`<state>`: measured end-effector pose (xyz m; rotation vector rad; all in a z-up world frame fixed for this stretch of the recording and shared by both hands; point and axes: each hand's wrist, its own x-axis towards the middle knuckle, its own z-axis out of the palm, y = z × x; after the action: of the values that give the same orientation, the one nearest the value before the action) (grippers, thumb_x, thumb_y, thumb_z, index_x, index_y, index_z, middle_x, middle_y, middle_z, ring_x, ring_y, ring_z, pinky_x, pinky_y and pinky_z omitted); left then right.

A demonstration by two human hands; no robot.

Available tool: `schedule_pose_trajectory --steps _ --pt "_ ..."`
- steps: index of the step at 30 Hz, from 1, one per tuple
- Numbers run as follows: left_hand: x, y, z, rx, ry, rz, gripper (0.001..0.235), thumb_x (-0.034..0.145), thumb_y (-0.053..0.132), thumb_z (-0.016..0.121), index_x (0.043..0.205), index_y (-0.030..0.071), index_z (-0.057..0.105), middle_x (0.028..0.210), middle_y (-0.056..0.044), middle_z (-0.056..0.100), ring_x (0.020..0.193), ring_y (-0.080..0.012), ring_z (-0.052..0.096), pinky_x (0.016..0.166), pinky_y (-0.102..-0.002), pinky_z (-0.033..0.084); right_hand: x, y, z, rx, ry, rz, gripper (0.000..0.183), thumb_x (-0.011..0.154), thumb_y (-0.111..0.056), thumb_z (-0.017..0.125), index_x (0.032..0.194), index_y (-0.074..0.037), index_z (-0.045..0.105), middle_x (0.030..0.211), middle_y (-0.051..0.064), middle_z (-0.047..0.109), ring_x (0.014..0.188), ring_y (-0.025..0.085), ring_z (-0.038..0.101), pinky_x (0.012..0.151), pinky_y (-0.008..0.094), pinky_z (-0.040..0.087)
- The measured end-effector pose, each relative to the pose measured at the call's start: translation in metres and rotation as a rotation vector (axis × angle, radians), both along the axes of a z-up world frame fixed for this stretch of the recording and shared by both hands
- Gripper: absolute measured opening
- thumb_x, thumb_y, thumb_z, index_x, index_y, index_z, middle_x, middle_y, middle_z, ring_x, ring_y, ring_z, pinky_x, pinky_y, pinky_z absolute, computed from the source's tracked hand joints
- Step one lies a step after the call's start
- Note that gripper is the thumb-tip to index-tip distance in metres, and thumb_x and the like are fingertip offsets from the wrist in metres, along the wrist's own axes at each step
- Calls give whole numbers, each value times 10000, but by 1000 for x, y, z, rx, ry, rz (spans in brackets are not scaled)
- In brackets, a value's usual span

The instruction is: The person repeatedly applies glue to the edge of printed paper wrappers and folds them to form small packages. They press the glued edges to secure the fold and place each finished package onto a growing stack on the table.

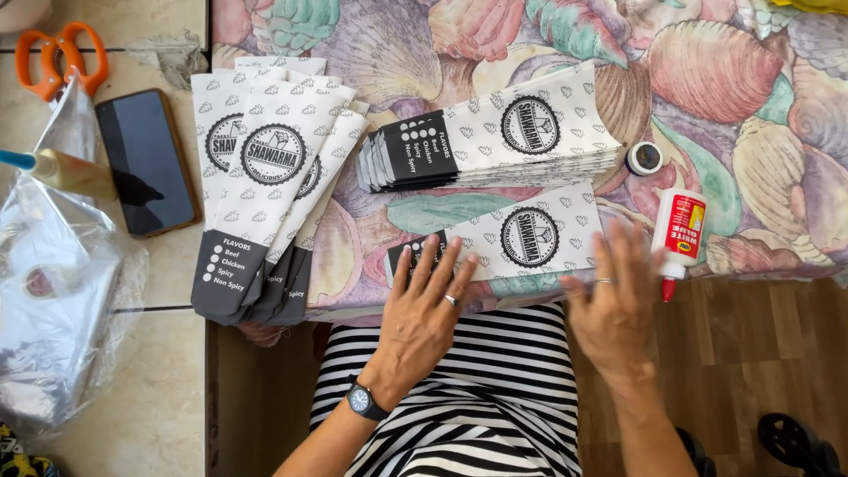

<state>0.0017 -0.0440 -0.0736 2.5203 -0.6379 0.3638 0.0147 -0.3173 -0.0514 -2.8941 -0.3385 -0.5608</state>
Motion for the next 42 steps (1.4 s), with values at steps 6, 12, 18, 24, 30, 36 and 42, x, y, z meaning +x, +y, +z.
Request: schedule_pose_trajectory --steps 6,12,18,24,30,36,42 --pt "-5 10 14 219 95 4 561 1052 444 392 1563 211 389 1644 -81 336 1549 -307 177 1241 -580 22 -3 62 -3 -48 212 295 883 929 -744 252 1642 -226 209 1738 11 123 1590 269 21 1248 565 -76" --pt "-21 54 22 425 47 345 1014 978 638 496 1608 -12 41 1677 -264 60 1561 -438 55 1279 -592 86 2 -1 3 -73 194 91 844 1021 -625 289 1641 -57 213 1713 130 208 1596 390 97 1251 688 22" --pt "0 -9 20 421 23 31 847 1020 513 513 1629 135 60 1701 -129 49 1577 -275 29 1292 -502 -1 30 25 26 1 -84 136 543 1040 -412 569 1340 23 692 1495 217 600 1439 410 478 1263 573 255" --pt "-9 7 65 -111 92 -91 486 944 -143 531 1422 -53 501 605 -43 588 470 -178 515 425 -317 467 104 30 53 161 18 338 370 1091 -90 547 1441 26 577 1530 224 545 1482 432 427 1275 587 240" --pt "27 113 114 -475 348 545 119 944 174 691 1052 146 650 648 21 636 545 -113 550 578 -296 462 138 33 28 102 29 437 625 921 -21 765 1498 -49 526 1459 242 614 1443 485 481 1244 626 260" --pt "63 189 54 13 43 816 175 993 90 648 1150 24 605 892 -142 710 811 -357 673 681 -492 483 87 46 24 58 -301 375 249 917 106 765 1122 -35 756 1102 157 804 1127 343 701 1154 482 452" --pt "64 127 28 283 -288 506 193 803 73 794 985 72 732 917 -90 635 909 -277 654 730 -343 562 28 33 -5 127 -59 366 322 859 -336 808 1140 -185 762 1248 42 722 1191 282 652 1151 526 383"
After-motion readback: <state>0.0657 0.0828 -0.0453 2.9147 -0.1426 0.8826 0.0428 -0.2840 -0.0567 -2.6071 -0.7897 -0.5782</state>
